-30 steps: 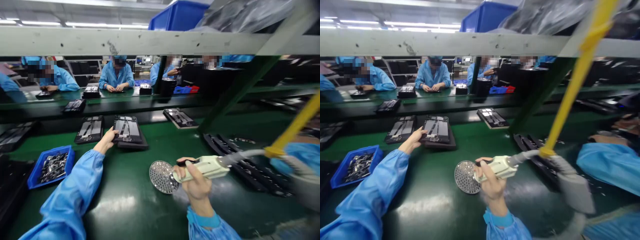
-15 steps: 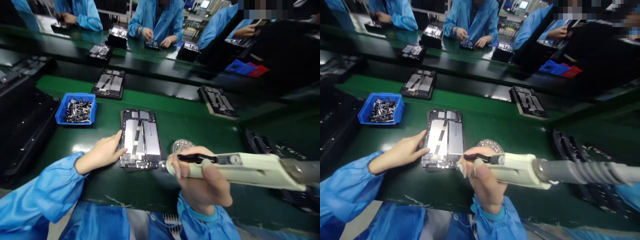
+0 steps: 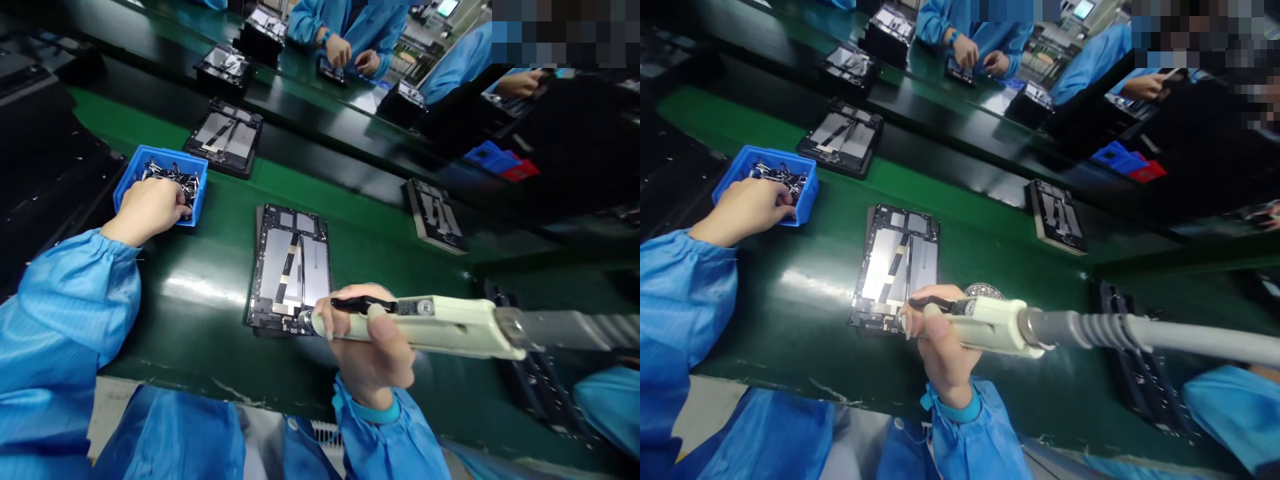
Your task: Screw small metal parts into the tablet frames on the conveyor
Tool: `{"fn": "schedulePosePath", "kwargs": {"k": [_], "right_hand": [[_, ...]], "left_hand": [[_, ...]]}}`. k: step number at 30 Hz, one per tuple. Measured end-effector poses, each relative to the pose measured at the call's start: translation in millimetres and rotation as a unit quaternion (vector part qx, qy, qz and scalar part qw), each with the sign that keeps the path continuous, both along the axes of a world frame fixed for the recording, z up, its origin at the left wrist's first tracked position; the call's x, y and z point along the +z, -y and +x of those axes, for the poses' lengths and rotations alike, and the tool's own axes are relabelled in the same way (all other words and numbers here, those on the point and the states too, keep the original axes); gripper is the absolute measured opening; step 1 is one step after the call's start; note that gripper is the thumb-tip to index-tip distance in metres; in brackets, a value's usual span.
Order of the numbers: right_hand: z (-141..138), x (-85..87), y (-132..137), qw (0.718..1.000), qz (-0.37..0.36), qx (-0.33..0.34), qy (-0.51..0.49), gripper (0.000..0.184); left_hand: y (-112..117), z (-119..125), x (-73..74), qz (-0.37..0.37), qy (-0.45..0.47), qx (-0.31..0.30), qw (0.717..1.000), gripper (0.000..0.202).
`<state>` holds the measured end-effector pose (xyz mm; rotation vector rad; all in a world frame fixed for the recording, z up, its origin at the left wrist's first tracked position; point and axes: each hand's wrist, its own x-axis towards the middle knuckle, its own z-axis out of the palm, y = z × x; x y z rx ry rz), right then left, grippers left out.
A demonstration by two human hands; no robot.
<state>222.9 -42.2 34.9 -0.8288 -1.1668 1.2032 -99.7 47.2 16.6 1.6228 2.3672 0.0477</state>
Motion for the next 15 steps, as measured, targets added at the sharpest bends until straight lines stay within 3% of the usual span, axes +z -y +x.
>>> {"fn": "schedulePosePath", "kwargs": {"k": [6,9,12,15], "right_hand": [[-1.6,3.7,3.2,0.999,-0.022,0.004,0.035,0.031],[-1.7,0.8,4.0,0.997,-0.037,0.008,0.061,0.033],[-3.4,-4.8,6.2,0.998,-0.042,-0.002,0.049,0.036],[-4.2,-5.9,8.3,0.999,-0.030,-0.013,0.038,0.038]], "left_hand": [[8.2,0.1,5.0,0.044,0.014,0.011,0.999,0.027],[7.0,-2.3,6.9,0.060,-0.022,0.000,0.998,0.029],[4.1,-9.5,5.2,0.024,-0.083,-0.013,0.996,0.035],[1.1,-27.6,-6.2,-0.014,-0.093,-0.021,0.995,0.053]]}}
